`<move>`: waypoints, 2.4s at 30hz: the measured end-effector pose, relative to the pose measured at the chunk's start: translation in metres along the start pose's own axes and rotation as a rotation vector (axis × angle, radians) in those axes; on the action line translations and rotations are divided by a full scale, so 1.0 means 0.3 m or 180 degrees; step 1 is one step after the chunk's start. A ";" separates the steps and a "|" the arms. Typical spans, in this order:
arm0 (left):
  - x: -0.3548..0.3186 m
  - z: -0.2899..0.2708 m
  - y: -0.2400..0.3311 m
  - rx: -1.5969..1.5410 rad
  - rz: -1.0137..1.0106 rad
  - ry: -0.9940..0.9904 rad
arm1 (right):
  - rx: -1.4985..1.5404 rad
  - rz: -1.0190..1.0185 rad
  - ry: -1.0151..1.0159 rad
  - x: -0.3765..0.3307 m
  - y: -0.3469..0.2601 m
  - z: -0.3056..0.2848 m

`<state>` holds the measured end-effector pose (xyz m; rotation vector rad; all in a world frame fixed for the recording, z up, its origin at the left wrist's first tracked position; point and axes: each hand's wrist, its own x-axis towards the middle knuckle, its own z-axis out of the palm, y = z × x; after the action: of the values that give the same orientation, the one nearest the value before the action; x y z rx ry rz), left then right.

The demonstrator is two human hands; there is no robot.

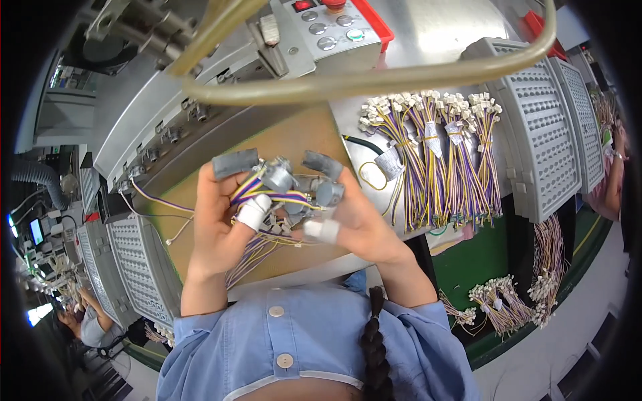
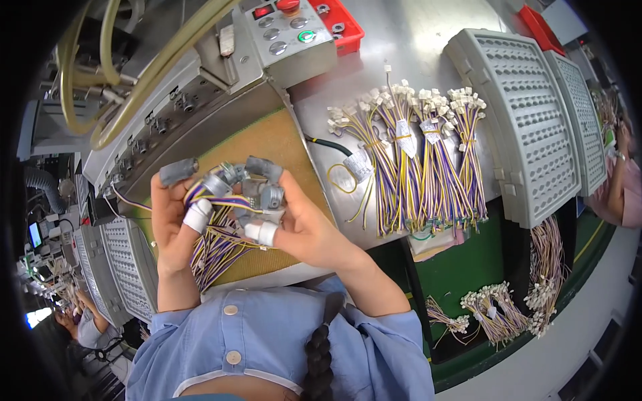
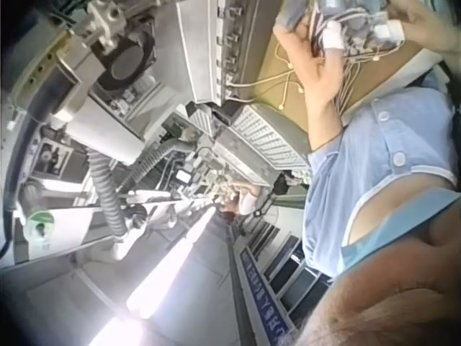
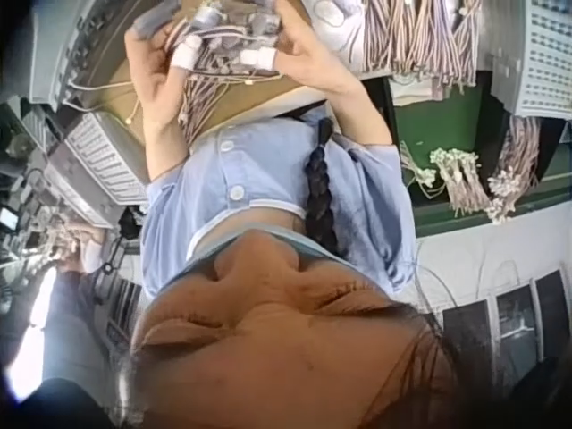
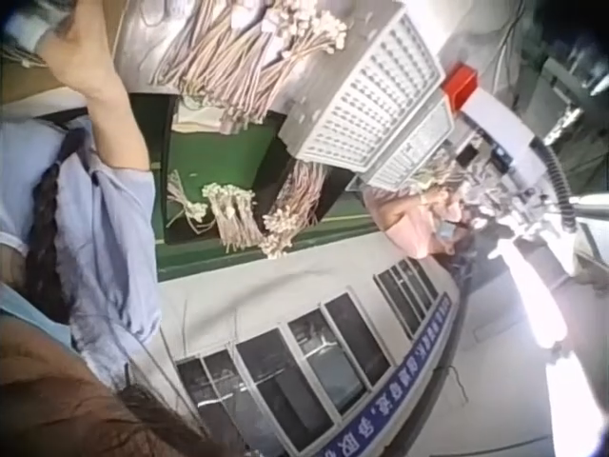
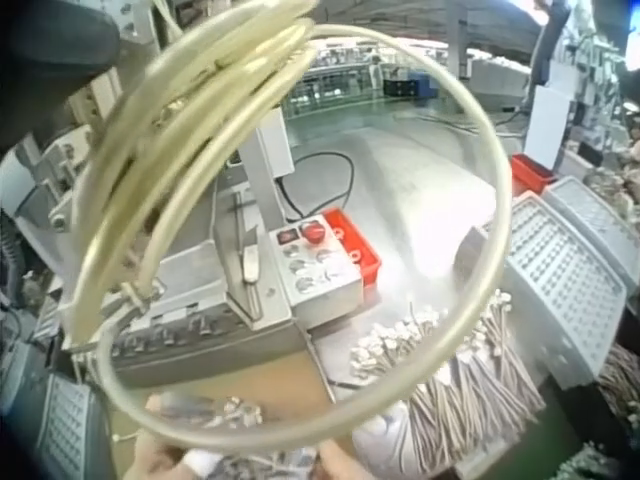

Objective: The person connects and organizes wire harnesses with connectors at an electronics assembly station by hand, working with a machine and a tray.

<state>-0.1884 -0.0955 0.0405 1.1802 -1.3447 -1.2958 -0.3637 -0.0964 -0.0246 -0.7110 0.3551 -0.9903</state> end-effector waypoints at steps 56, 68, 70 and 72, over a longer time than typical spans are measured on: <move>-0.131 -0.109 -0.109 0.0808 0.1439 0.0262 | -0.0392 -0.0447 0.0281 -0.048 -0.041 0.077; -0.059 -0.071 -0.022 0.2850 0.2320 0.0333 | 0.0349 -0.0060 0.0790 0.011 -0.020 0.048; -0.065 -0.081 -0.006 0.2862 0.2324 0.0236 | 0.0449 -0.0014 0.0685 0.015 -0.017 0.043; -0.063 -0.083 0.004 0.2849 0.2342 0.0130 | 0.0647 -0.0083 0.0689 0.016 -0.014 0.046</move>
<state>-0.1612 -0.0801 0.0431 1.0546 -2.1422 -0.1102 -0.3560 -0.0966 -0.0113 -0.4262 0.4272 -1.1141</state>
